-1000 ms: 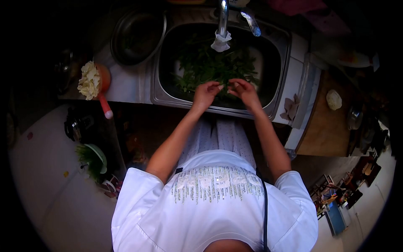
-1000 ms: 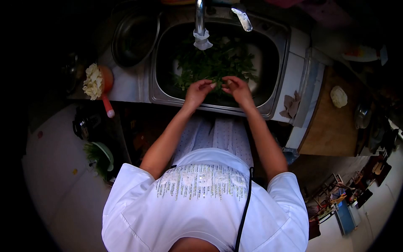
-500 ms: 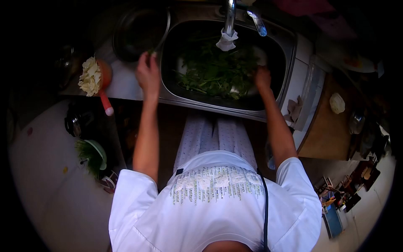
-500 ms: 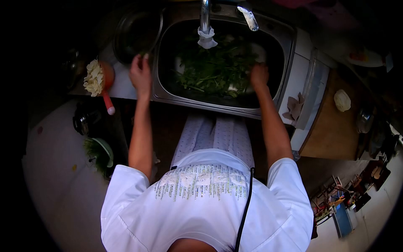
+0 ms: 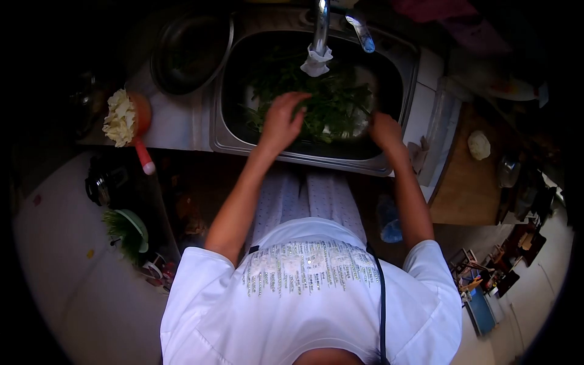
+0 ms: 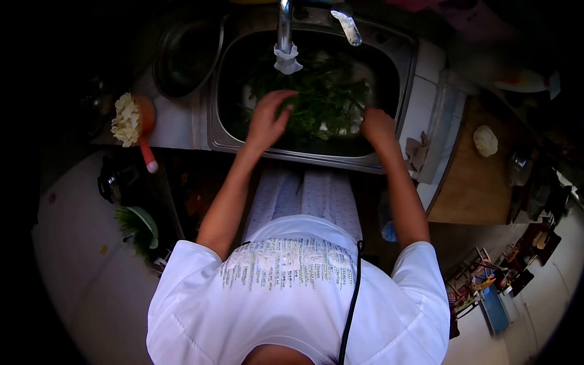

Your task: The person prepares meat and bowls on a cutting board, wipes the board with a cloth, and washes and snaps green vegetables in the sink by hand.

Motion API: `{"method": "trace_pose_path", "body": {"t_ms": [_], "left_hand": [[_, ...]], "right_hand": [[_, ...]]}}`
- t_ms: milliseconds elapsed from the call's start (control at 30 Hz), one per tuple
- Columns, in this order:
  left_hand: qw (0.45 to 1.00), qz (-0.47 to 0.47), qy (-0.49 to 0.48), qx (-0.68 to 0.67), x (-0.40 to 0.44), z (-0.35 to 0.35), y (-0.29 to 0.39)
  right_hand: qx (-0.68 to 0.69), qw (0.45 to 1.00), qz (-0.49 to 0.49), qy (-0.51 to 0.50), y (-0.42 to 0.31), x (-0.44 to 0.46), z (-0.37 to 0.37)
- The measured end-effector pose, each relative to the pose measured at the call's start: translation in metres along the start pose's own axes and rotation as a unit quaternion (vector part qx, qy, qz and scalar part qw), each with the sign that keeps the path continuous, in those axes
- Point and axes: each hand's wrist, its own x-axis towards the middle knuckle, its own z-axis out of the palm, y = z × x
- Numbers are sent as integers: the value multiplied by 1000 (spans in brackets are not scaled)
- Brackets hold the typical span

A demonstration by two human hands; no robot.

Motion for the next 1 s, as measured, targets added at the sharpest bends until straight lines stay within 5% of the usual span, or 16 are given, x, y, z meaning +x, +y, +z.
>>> {"method": "trace_pose_path", "body": {"t_ms": [100, 300, 367, 500, 667, 833, 933, 1000], "left_hand": [[998, 41, -49, -22, 2, 36, 17], [991, 128, -45, 8, 26, 55, 14], [970, 2, -210, -119, 32, 46, 6], [951, -71, -251, -167, 34, 15, 16], [943, -109, -282, -139, 31, -8, 9], [974, -28, -212, -80, 22, -19, 14], [988, -23, -148, -50, 10, -15, 19], [993, 13, -107, -38, 3, -13, 28]], "right_hand": [[165, 979, -87, 86, 23, -19, -7], [427, 883, -184, -61, 23, -41, -33], [550, 791, -168, -209, 22, -44, -44], [606, 708, -154, -327, 17, -42, -55], [573, 709, -194, -363, 7, -35, -54], [551, 737, -201, -335, -10, -38, -49], [563, 767, -170, -257, -16, -31, -20], [561, 797, -188, -119, -26, -28, -7]]}}
